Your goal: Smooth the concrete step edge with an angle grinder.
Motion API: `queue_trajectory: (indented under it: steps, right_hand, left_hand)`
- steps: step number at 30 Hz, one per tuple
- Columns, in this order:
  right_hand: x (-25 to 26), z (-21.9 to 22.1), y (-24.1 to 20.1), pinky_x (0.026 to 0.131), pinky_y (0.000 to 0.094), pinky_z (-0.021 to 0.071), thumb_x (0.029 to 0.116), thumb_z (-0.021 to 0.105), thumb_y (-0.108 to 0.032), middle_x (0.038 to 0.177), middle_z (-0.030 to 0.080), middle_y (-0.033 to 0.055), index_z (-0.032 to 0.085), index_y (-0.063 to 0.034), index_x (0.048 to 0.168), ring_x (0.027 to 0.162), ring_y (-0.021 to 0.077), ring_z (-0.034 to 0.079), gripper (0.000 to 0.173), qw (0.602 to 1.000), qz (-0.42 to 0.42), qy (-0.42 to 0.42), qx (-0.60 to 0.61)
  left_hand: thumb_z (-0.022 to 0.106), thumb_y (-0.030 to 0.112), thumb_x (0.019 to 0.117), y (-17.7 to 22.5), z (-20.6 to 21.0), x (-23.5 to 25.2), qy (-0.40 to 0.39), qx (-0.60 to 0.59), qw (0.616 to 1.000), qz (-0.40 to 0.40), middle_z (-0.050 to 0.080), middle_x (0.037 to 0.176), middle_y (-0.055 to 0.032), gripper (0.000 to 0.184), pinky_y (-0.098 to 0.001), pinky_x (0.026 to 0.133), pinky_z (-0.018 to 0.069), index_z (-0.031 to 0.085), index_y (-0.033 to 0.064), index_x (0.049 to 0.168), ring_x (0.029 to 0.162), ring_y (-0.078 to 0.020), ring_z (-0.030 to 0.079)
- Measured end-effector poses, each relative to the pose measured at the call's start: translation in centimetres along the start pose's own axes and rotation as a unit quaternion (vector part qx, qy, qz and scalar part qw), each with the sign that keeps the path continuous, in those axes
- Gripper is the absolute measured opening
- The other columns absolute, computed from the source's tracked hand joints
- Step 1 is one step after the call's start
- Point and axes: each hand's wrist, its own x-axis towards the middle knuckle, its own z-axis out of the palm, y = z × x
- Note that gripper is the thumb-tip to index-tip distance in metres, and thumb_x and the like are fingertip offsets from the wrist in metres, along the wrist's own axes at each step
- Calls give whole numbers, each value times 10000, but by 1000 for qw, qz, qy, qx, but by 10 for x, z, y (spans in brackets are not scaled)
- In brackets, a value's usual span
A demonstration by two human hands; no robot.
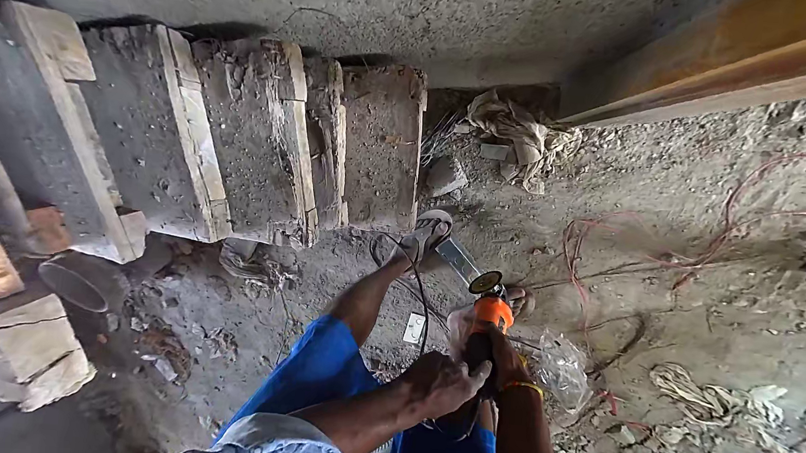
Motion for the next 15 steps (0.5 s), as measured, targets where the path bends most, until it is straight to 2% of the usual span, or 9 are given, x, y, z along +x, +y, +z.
queue_trajectory:
  steps: [2, 3, 5, 7, 9, 10, 11, 13, 15]
  right_hand:
    - [6, 5, 0, 625, 366, 543, 1029, 559, -312, 823, 633, 95, 629, -47, 1052, 686, 178, 622, 275, 998, -2, 20, -53]
    - [10, 6, -1, 677, 408, 535, 1007, 612, -325, 876, 644, 125, 644, -21, 1081, 742, 211, 624, 315, 993, 2, 44, -110]
    - [22, 8, 1, 789, 507, 537, 940, 724, -379, 962, 685, 186, 678, 18, 1107, 858, 290, 659, 433, 972, -1, 78, -222]
    - [24, 9, -1, 833, 501, 516, 954, 713, -410, 1004, 685, 183, 688, 4, 1104, 916, 280, 642, 441, 970, -2, 71, -231]
    - [31, 11, 0, 815, 477, 531, 967, 686, -413, 1030, 687, 168, 691, -22, 1124, 930, 258, 646, 421, 979, -5, 62, -195]
    - [35, 10, 4, 799, 470, 538, 973, 675, -401, 1016, 685, 160, 687, -24, 1119, 916, 249, 646, 405, 983, -10, 59, -174]
    - [38, 10, 3, 837, 482, 532, 1005, 633, -403, 1045, 691, 162, 688, -26, 1140, 953, 256, 649, 404, 982, -15, 56, -182]
    - [35, 9, -1, 943, 517, 501, 1095, 476, -320, 1177, 665, 203, 636, 8, 1252, 1085, 291, 628, 397, 969, -47, 32, -242]
    - [56, 0, 15, 924, 462, 520, 1114, 398, -232, 1171, 659, 205, 615, 36, 1258, 1062, 270, 634, 373, 947, -141, 21, -287]
  left_hand:
    - [363, 108, 1098, -5, -2, 3, -6, -1, 1000, 4, 692, 1046, -269, 502, -588, 812, 555, 345, 98, 1600, 925, -455, 703]
    - [371, 107, 1095, -6, -1, 3, -7, -6, 1000, 9, 692, 1035, -270, 460, -592, 816, 554, 408, 49, 1550, 936, -457, 703]
    - [406, 81, 1075, -5, 1, 4, 2, -28, 999, 26, 694, 1046, -265, 306, -603, 824, 552, 604, -33, 1278, 968, -449, 698]
    - [408, 90, 1078, 0, -7, 6, 24, -48, 998, 15, 691, 1065, -252, 283, -598, 817, 551, 640, -26, 1190, 981, -436, 695]
    - [425, 172, 1089, -6, -15, 12, 87, -75, 993, -29, 706, 1060, -226, 296, -586, 805, 560, 629, 23, 1244, 985, -419, 705]
    - [430, 217, 1095, -10, -16, 16, 117, -95, 987, -52, 702, 1120, -207, 315, -566, 834, 561, 629, 40, 1263, 1038, -398, 694]
    - [435, 241, 1096, -15, -17, 23, 144, -114, 981, -70, 684, 1226, -182, 342, -539, 888, 561, 618, 53, 1315, 1123, -370, 673]
    - [467, 240, 1088, -21, -16, 39, 184, -127, 972, -78, 601, 1421, -147, 427, -503, 975, 536, 518, 68, 1476, 1261, -338, 609]
    - [502, 205, 1070, -26, -13, 57, 188, -133, 971, -68, 502, 1553, -123, 530, -512, 1074, 478, 399, 91, 1577, 1380, -321, 525]
